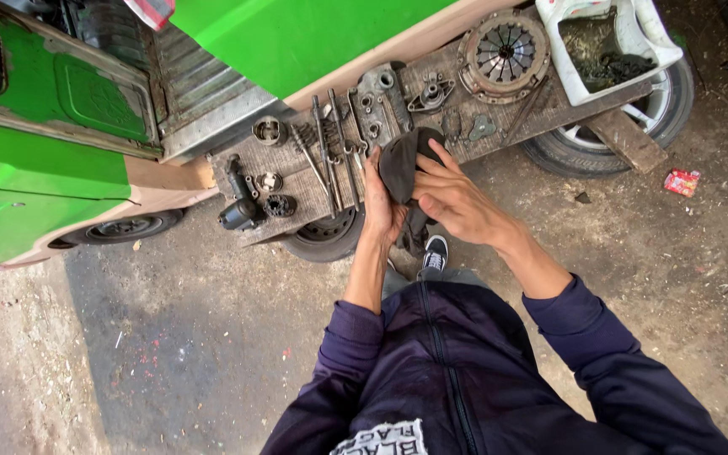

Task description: The person scrubs a piston with a brush and then wipes it with a cloth. The person rotates the piston to clean different sides and rings, then places it on the workbench.

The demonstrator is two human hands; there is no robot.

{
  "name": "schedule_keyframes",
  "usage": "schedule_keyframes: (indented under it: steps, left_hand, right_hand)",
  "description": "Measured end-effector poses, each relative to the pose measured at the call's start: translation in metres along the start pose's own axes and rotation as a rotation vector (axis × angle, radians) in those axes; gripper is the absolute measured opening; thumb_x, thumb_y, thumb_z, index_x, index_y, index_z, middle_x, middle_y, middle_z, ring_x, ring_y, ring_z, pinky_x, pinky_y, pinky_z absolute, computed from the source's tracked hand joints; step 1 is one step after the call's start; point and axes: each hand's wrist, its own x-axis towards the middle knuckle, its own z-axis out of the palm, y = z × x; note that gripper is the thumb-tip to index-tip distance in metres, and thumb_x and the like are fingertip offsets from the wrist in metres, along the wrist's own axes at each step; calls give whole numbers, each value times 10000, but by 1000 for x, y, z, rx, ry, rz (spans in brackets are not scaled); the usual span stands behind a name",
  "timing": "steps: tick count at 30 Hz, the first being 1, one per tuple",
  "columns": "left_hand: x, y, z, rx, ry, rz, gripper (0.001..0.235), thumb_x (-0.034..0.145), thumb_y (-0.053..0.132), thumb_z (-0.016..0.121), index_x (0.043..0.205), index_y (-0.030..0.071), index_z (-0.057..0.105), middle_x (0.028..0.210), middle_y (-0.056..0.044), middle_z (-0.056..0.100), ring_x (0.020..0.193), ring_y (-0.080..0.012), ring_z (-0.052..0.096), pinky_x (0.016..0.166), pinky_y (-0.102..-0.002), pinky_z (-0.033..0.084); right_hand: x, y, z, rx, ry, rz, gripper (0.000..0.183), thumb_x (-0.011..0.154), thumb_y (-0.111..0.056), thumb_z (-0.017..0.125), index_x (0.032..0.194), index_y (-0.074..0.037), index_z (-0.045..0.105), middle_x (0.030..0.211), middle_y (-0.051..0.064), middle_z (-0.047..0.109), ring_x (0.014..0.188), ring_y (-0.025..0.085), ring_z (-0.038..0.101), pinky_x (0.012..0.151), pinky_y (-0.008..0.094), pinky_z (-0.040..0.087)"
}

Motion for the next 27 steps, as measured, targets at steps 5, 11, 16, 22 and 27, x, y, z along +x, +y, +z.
schedule_keyframes:
  steps: [5, 11, 16, 22, 27]
  left_hand:
    - [14, -3, -1, 49, -9, 4, 641, 1084, 536, 306, 1571, 118, 316, 1449, -97, 522, 1305, -233, 562, 1020, -413, 525]
    - [10, -15, -3, 119, -22, -30, 621, 1079, 525, 309, 1563, 135, 300, 1422, -148, 544, 1276, -263, 590, 1013, -440, 550]
    - [12, -7, -9, -3, -105, -88, 625, 1060, 595, 233, 1484, 154, 361, 1325, -143, 602, 1112, -242, 663, 862, -423, 595]
    - [22, -1, -11, -33, -313, -288, 842, 1035, 714, 152, 1339, 37, 550, 1092, -176, 688, 854, -261, 679, 679, -380, 553]
    - [26, 0, -7, -66, -385, -386, 911, 1029, 734, 131, 1290, -12, 585, 997, -202, 707, 810, -269, 686, 659, -359, 549]
  right_hand:
    - [5, -5, 7, -148, 7, 91, 856, 1054, -626, 70, 1412, -49, 591, 1560, 138, 480, 1555, 321, 270, 1301, 510, 83]
    - [11, 26, 32, -107, 132, 328, 921, 1031, -656, 17, 1466, 16, 474, 1636, 209, 352, 1577, 334, 178, 1282, 500, 88]
    - [-3, 48, 28, 1064, 683, 553, 692, 1105, -523, 321, 1581, -28, 239, 1683, 105, 248, 1610, 217, 133, 1314, 425, 39]
    - [-6, 47, 17, 1499, 845, 175, 458, 979, -8, 507, 1437, -2, 497, 1491, 84, 560, 1397, 222, 557, 1280, 385, 397]
    - [-2, 56, -2, 1298, 913, 295, 342, 1090, -96, 533, 1411, 19, 516, 1443, 126, 579, 1331, 254, 581, 1189, 415, 474]
